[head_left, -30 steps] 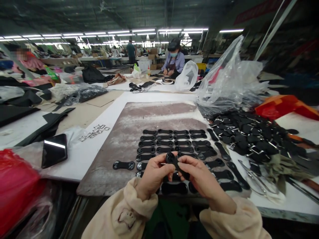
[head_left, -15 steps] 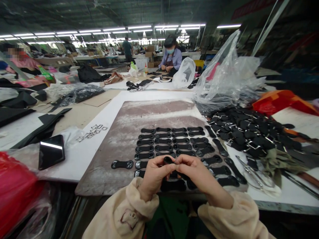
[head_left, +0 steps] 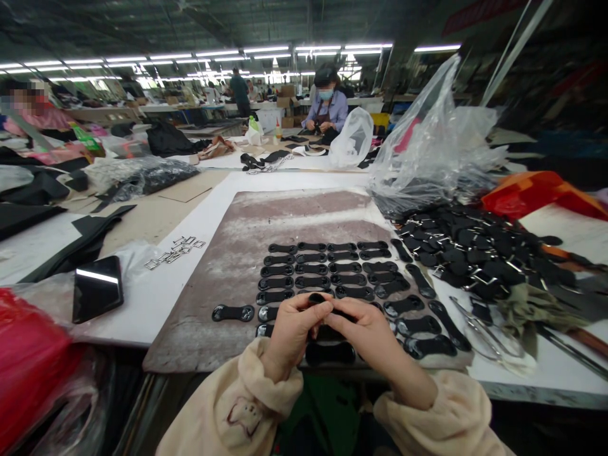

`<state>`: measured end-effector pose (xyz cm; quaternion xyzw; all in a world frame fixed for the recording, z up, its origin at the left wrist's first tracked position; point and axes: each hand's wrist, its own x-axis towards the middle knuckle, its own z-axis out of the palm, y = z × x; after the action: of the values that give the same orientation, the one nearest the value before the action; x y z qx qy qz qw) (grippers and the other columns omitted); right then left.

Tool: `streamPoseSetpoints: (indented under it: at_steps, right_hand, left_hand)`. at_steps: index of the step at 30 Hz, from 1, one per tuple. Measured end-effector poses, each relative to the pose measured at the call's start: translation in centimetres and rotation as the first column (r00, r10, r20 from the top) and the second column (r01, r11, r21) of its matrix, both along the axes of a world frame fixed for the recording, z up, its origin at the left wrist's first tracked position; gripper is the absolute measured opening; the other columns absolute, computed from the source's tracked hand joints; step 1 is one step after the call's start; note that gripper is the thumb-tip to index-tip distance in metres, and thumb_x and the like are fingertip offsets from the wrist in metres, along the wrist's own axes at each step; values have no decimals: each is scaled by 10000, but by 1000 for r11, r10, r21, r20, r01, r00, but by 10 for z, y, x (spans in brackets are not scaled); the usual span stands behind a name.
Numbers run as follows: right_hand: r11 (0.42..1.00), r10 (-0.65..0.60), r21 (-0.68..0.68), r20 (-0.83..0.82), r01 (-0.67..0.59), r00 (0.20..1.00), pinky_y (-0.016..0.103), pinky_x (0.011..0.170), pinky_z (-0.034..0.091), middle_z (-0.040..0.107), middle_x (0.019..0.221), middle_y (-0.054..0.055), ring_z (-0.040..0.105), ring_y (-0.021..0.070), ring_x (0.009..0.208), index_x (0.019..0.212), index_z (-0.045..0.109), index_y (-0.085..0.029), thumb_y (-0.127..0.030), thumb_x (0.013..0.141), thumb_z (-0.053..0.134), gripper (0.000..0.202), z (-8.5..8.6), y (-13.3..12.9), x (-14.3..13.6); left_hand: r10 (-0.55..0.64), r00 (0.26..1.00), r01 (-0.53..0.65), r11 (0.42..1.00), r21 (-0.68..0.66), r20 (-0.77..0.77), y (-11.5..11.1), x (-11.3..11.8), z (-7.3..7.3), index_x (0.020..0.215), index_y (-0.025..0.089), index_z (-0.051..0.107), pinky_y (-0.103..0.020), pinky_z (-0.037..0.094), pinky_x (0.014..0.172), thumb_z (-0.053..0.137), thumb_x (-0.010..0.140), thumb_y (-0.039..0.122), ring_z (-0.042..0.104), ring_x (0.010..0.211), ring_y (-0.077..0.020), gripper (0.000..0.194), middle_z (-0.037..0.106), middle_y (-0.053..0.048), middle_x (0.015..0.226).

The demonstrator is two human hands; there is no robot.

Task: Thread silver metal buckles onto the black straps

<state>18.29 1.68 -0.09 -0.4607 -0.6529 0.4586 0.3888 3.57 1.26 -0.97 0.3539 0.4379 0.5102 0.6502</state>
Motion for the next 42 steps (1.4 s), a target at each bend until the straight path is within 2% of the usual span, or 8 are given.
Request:
streamPoseSetpoints:
  at_steps: [3, 8, 13, 19, 22, 24, 28, 42]
  right_hand:
    - [961, -79, -276, -257, 5, 963, 254, 610, 440, 610, 683, -2, 536, 146, 637, 891, 741, -209, -335, 778, 676, 181, -6, 2, -1]
    - [789, -308, -591, -613, -164, 728, 167, 528, 429, 508, 665, -20, 445, 68, 550, 837, 722, -155, -345, 690, 772, 245, -7, 4, 1]
    - [725, -404, -647, -677, -235, 615, 160, 522, 455, 460, 673, -26, 424, 58, 523, 847, 716, -139, -327, 697, 761, 245, -5, 4, 3]
    - [753, -390, -627, -670, -200, 631, 170, 517, 448, 491, 658, -20, 433, 62, 523, 839, 725, -152, -346, 672, 783, 263, -8, 3, 4]
    - [887, -302, -458, -494, 50, 815, 227, 526, 453, 572, 676, 11, 491, 109, 554, 831, 727, -171, -376, 727, 733, 230, -10, 2, 6]
    - [966, -245, -141, -251, 215, 936, 285, 617, 485, 643, 759, 37, 566, 163, 647, 832, 731, -195, -346, 776, 689, 167, -10, 1, 8]
    - [910, -210, 384, 108, 154, 972, 344, 779, 491, 686, 916, 51, 621, 222, 847, 962, 713, -248, -248, 864, 587, 160, -8, -2, 7]
    - [824, -250, 567, 350, 8, 903, 357, 793, 491, 655, 954, 77, 603, 220, 879, 1069, 640, -220, -168, 912, 487, 225, -11, -4, 4]
  left_hand:
    - [-35, 999, 36, 998, -43, 35, 0, -1, 3, 1034, 138, 666, -156, 273, 389, 752, 683, 314, 362, 438, -37, 402, 497, 43, 560]
    - [-25, 955, 56, 994, -98, 297, 5, -7, 9, 1182, 139, 564, -175, 407, 441, 603, 817, 377, 492, 494, -76, 437, 577, -4, 653]
    - [102, 799, 33, 976, -213, 592, 13, -14, 6, 999, 34, 623, -349, 495, 909, 497, 833, 201, 630, 998, -256, 267, 661, -184, 1011]
    - [132, 755, 37, 969, -243, 643, 14, -11, 2, 928, -3, 637, -343, 448, 1006, 523, 812, 86, 566, 1128, -301, 186, 657, -213, 1066]
    - [126, 764, 31, 973, -230, 633, 13, -9, 2, 927, 20, 646, -327, 459, 1002, 522, 843, 93, 585, 1108, -259, 166, 678, -175, 1037]
    - [132, 775, 13, 974, -225, 618, 13, -8, 2, 955, 40, 645, -315, 472, 986, 517, 861, 111, 602, 1082, -227, 174, 680, -156, 1047]
    - [107, 796, 17, 980, -199, 596, 9, -6, 1, 1025, 68, 632, -320, 464, 978, 535, 870, 171, 594, 1090, -220, 209, 654, -154, 1120]
    - [76, 806, 5, 991, -136, 587, -1, 9, 3, 1062, 102, 631, -293, 450, 944, 558, 846, 122, 561, 1130, -217, 230, 638, -135, 1164]
